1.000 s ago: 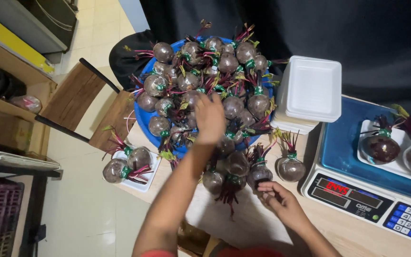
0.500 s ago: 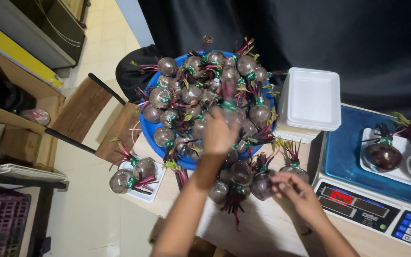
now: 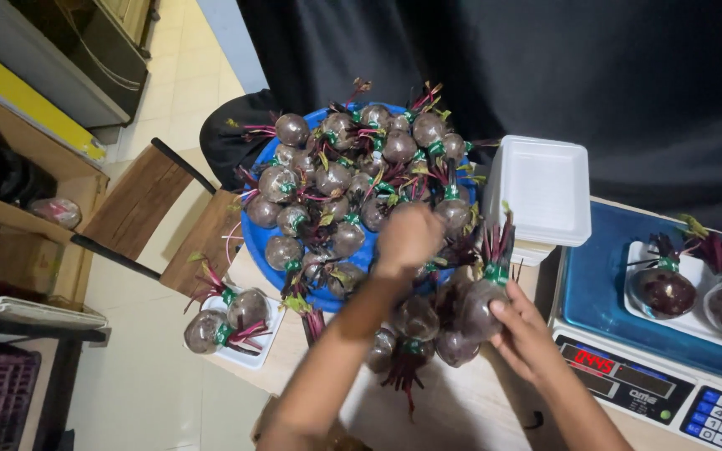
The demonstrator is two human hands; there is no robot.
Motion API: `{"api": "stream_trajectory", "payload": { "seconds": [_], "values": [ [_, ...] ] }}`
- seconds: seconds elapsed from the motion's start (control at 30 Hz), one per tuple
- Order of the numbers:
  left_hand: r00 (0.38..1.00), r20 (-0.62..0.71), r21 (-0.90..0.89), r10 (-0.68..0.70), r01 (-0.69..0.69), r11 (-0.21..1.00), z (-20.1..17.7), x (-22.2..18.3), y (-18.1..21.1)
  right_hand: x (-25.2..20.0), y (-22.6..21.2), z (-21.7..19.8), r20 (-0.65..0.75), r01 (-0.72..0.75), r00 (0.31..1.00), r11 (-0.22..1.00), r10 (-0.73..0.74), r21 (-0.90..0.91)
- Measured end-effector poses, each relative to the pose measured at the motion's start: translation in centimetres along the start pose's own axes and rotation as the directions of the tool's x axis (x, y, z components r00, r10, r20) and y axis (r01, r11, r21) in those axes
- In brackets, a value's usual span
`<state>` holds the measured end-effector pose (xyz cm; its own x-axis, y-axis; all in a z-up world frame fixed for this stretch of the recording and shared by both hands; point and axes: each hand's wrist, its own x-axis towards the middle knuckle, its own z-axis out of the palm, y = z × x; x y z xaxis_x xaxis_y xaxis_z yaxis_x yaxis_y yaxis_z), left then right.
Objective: Weighing individually wrapped vegetables on a digital scale and trimming them with scissors before sorting them into containers.
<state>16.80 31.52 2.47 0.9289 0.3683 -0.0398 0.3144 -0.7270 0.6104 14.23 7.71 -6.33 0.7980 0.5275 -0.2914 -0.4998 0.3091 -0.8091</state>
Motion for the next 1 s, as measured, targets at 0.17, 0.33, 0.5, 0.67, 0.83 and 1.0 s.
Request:
{"api": "stream_trajectory", "payload": {
  "seconds": [0.17,0.33,0.5,0.67,0.83,1.0],
  "values": [
    [0.949,-0.201,0.47,-0.244,0.312,0.826,0.6,12.2,-9.5,-1.3,0.5,-0.9,-0.1,-0.054,0.994,0.991,0.042,-0.119],
    [0.857,-0.382,0.511,-0.347,0.508,0.693,3.8,20.1,-18.5,-2.2,0.1,-0.8,-0.198,-0.065,0.979,0.993,0.045,-0.096],
    [0.88,-0.262,0.478,-0.396,0.475,0.739,2.4,19.0,-18.5,-2.9,-1.2,0.6,-0.271,-0.048,0.962,0.993,0.016,-0.112],
    [0.863,-0.179,0.468,-0.473,0.497,0.73,1.0,14.5,-13.1,-3.1,-1.2,0.6,-0.333,-0.156,0.941,0.8,-0.057,-0.58],
    [0.975,-0.101,0.125,-0.199,0.21,0.97,-6.5,0.0,-3.3,-2.3,1.0,-1.9,-0.229,-0.142,0.954,0.386,-0.191,-0.912],
    [0.985,0.161,-0.275,-0.069,0.112,0.955,-1.0,-9.2,-2.8,-2.2,2.8,-3.7,-0.198,-0.141,0.932,0.201,-0.305,-0.969]
  ]
}}
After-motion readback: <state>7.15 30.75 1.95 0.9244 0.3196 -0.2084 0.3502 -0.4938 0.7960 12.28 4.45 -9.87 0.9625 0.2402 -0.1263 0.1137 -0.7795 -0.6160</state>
